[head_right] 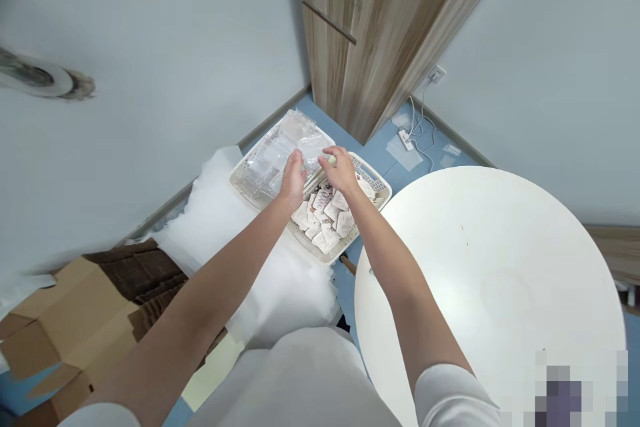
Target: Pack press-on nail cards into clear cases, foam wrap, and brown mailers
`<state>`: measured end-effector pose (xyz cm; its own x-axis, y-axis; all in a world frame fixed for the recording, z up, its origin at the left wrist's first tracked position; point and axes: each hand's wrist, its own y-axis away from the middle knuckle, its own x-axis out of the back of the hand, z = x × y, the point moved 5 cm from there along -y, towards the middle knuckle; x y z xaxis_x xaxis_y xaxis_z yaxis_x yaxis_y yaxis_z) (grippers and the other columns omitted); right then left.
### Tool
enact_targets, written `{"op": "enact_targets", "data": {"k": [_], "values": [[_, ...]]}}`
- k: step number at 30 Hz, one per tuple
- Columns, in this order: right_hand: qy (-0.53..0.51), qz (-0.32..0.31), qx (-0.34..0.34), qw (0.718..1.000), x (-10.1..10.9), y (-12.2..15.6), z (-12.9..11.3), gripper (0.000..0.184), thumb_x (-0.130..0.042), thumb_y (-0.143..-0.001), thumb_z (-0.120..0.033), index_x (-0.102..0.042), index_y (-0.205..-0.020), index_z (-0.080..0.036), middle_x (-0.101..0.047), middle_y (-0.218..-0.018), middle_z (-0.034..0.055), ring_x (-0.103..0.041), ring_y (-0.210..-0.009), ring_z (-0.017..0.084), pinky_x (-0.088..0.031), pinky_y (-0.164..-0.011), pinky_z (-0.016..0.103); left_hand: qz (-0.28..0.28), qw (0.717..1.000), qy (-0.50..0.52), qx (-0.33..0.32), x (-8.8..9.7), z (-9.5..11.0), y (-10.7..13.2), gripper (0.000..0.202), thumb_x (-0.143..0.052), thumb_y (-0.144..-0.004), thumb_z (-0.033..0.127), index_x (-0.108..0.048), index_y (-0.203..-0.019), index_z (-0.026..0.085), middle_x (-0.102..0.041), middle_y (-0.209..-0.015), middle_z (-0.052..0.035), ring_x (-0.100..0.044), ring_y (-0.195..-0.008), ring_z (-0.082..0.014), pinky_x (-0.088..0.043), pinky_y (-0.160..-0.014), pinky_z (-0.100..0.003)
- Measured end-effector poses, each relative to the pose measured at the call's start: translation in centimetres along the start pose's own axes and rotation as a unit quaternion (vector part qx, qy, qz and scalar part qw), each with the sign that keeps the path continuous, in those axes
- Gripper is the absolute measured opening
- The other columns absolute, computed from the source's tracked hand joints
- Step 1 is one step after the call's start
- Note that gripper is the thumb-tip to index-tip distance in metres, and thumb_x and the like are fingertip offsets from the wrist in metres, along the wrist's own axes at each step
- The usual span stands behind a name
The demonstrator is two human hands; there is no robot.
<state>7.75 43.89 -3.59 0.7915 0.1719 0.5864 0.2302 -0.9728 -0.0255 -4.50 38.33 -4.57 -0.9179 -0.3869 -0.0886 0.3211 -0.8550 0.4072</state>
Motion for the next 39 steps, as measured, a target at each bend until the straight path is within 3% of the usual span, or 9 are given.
{"op": "enact_targets", "data": {"k": [4,8,12,16,21,24,29,36,39], "values": [[-0.074,0.035,-0.034,0.996,0.0,4.1,-1.3,0.028,-0.052,-0.073,-0.041,-0.057,-0.089,-0.018,-0.056,-0.095,0.0060,-0.053,-0.090,0.017,-0.042,-0.080,0.033,0.028,0.999,0.003,-0.046,1.7,0.2,3.0,0.046,-0.045,-0.081,0.044,-0.037,-0.122,0.024,-0.034,-0.135,-0.0062,-0.035,-0.122,-0.0192,-0.036,-0.094,-0.033],[-0.213,0.035,-0.116,0.969,-0.8,10.0,-2.7,0.026,-0.057,-0.068,-0.036,-0.050,-0.086,-0.019,-0.054,-0.077,0.0002,-0.053,-0.066,0.012,-0.046,-0.064,0.027,0.011,0.997,-0.015,-0.080,3.7,-0.2,7.9,0.047,-0.053,-0.077,0.035,-0.039,-0.119,0.023,-0.037,-0.133,-0.0090,-0.048,-0.110,-0.0186,-0.045,-0.083,-0.029],[-0.320,0.068,-0.124,0.937,-0.8,17.2,-5.0,0.046,-0.066,-0.058,-0.029,-0.043,-0.097,-0.025,-0.049,-0.089,-0.0020,-0.052,-0.062,0.007,-0.046,-0.061,0.024,-0.009,0.995,0.008,-0.094,6.4,-1.2,14.0,0.049,-0.057,-0.073,0.030,-0.038,-0.118,0.022,-0.042,-0.128,-0.0112,-0.053,-0.103,-0.0185,-0.046,-0.078,-0.028],[-0.394,0.058,-0.125,0.909,-0.7,24.1,-6.7,0.060,-0.070,-0.054,-0.026,-0.039,-0.106,-0.028,-0.051,-0.084,-0.0039,-0.054,-0.066,0.008,-0.047,-0.066,0.025,-0.071,0.993,0.048,-0.084,8.8,-2.5,19.5,0.057,-0.063,-0.067,0.025,-0.037,-0.118,0.023,-0.045,-0.123,-0.0117,-0.058,-0.096,-0.0175,-0.046,-0.079,-0.030],[-0.407,0.062,-0.151,0.899,0.6,31.3,-7.5,0.050,-0.071,-0.053,-0.025,-0.047,-0.098,-0.025,-0.054,-0.080,-0.0028,-0.055,-0.067,0.010,-0.047,-0.067,0.028,-0.159,0.986,0.045,-0.013,9.9,-4.9,25.0,0.051,-0.066,-0.064,0.031,-0.045,-0.109,0.022,-0.049,-0.117,-0.0087,-0.056,-0.099,-0.0180,-0.048,-0.077,-0.030],[-0.404,0.085,-0.164,0.896,1.9,35.1,-7.3,0.049,-0.071,-0.053,-0.025,-0.049,-0.096,-0.024,-0.054,-0.078,-0.0024,-0.056,-0.065,0.011,-0.048,-0.065,0.028,-0.213,0.977,0.014,0.023,9.0,-6.2,27.5,0.045,-0.065,-0.063,0.035,-0.051,-0.103,0.019,-0.056,-0.105,-0.0066,-0.058,-0.091,-0.0157,-0.048,-0.076,-0.031],[-0.395,0.145,-0.192,0.886,4.4,40.8,-5.3,0.053,-0.072,-0.053,-0.028,-0.047,-0.100,-0.025,-0.055,-0.081,-0.0019,-0.056,-0.063,0.011,-0.048,-0.063,0.029,-0.290,0.955,-0.034,0.047,5.7,-7.8,31.1,0.039,-0.066,-0.062,0.039,-0.056,-0.092,0.016,-0.061,-0.086,-0.0037,-0.059,-0.076,-0.0121,-0.048,-0.076,-0.032],[-0.350,0.268,-0.222,0.870,10.8,46.7,-1.6,0.040,-0.063,-0.064,-0.038,-0.054,-0.099,-0.022,-0.056,-0.096,0.0037,-0.056,-0.080,0.013,-0.045,-0.075,0.032,-0.364,0.926,-0.071,0.072,-0.5,-10.3,34.4,0.039,-0.068,-0.060,0.037,-0.057,-0.090,0.015,-0.062,-0.079,-0.0032,-0.059,-0.071,-0.0120,-0.049,-0.070,-0.030],[-0.343,0.282,-0.239,0.863,13.7,48.9,0.3,0.036,-0.057,-0.069,-0.041,-0.054,-0.100,-0.022,-0.057,-0.096,0.0045,-0.057,-0.080,0.014,-0.046,-0.073,0.033,-0.389,0.914,-0.099,0.058,-3.8,-11.4,35.6,0.036,-0.068,-0.061,0.036,-0.058,-0.089,0.015,-0.061,-0.074,-0.0024,-0.059,-0.068,-0.0116,-0.048,-0.067,-0.028]]}}
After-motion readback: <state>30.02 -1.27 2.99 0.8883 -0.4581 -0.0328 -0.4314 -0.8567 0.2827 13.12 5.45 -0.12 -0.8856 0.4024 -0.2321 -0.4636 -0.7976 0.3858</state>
